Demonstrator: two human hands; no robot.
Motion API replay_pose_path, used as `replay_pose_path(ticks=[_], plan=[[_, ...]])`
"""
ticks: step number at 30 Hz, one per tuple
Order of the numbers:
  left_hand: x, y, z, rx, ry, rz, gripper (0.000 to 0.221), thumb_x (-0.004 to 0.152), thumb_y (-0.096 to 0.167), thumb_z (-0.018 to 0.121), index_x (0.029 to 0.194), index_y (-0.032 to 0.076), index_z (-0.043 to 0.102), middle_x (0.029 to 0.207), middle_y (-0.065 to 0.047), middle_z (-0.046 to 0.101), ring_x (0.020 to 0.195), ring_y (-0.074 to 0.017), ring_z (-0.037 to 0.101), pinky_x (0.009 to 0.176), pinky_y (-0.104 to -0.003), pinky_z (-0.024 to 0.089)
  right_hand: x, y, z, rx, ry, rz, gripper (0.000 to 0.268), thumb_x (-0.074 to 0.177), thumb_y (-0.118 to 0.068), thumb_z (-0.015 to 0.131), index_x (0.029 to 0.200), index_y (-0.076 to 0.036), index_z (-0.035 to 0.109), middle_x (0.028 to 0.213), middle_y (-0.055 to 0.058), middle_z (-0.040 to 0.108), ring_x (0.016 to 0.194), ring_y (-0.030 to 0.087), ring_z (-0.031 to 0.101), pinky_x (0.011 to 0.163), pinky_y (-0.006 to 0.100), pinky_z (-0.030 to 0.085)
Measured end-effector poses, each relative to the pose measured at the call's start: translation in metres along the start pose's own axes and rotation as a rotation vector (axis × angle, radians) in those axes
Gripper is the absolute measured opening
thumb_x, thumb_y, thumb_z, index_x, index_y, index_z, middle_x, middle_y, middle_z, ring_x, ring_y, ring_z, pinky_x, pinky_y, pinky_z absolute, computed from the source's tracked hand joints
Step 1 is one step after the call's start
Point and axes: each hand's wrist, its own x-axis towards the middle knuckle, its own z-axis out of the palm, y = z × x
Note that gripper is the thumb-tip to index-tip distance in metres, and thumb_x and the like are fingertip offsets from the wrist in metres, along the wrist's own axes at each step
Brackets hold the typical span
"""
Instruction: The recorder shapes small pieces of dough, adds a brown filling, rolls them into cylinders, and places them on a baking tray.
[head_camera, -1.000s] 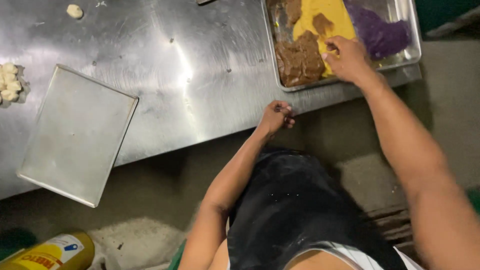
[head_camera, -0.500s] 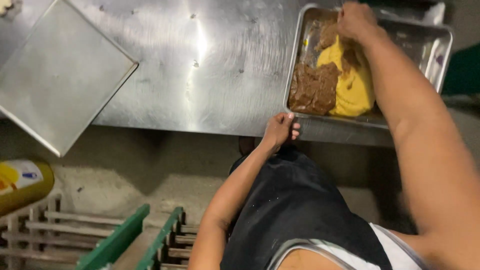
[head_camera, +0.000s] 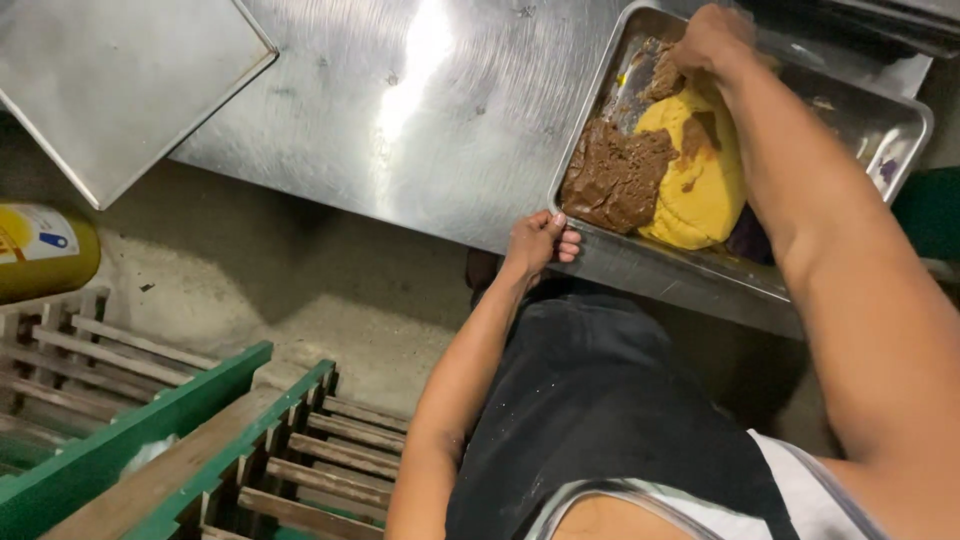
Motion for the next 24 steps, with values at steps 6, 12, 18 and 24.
replay_pose_path(ticks=[6, 12, 18, 24], plan=[[0.007, -0.005, 0.001, -0.02, 0.035, 0.021, 0.026, 0.106, 0.021, 0.055, 0.096, -0.001, 0.063, 0.085, -0.016, 0.074, 0.064, -0.0216, 0.069, 0.057, -0.034, 0.06, 0.001, -0.001, -0.01, -0.031, -0.106, 0.028, 0.046, 0.076, -0.03, 0.087, 0.106, 0.003, 0.075, 0.11, 0.029, 0.069, 0.101, 0.044, 0.068, 0.086, 0.05, 0.054], [0.002, -0.002, 0.001, -0.01, 0.034, 0.024, 0.025, 0.106, 0.023, 0.056, 0.096, 0.001, 0.064, 0.085, -0.014, 0.073, 0.064, -0.02, 0.068, 0.057, -0.033, 0.059, -0.002, 0.023, -0.031, 0.139, -0.256, -0.361, 0.036, 0.082, -0.02, 0.074, 0.118, -0.022, 0.08, 0.111, 0.012, 0.078, 0.097, 0.032, 0.075, 0.09, 0.044, 0.056], [-0.001, 0.002, 0.001, 0.022, 0.035, 0.032, 0.028, 0.106, 0.024, 0.058, 0.093, 0.0, 0.064, 0.084, -0.012, 0.073, 0.064, -0.0183, 0.068, 0.057, -0.033, 0.059, -0.005, -0.002, -0.018, -0.074, -0.055, -0.36, 0.05, 0.077, -0.015, 0.079, 0.127, -0.02, 0.078, 0.116, 0.016, 0.074, 0.099, 0.04, 0.07, 0.092, 0.047, 0.053], [-0.004, 0.006, -0.001, -0.008, 0.035, 0.019, 0.027, 0.105, 0.022, 0.059, 0.093, -0.001, 0.066, 0.083, -0.012, 0.072, 0.064, -0.0175, 0.067, 0.058, -0.032, 0.059, -0.032, -0.047, -0.027, -0.339, -0.191, -0.095, 0.035, 0.084, -0.024, 0.08, 0.11, -0.001, 0.078, 0.117, 0.023, 0.074, 0.113, 0.04, 0.068, 0.113, 0.062, 0.034]])
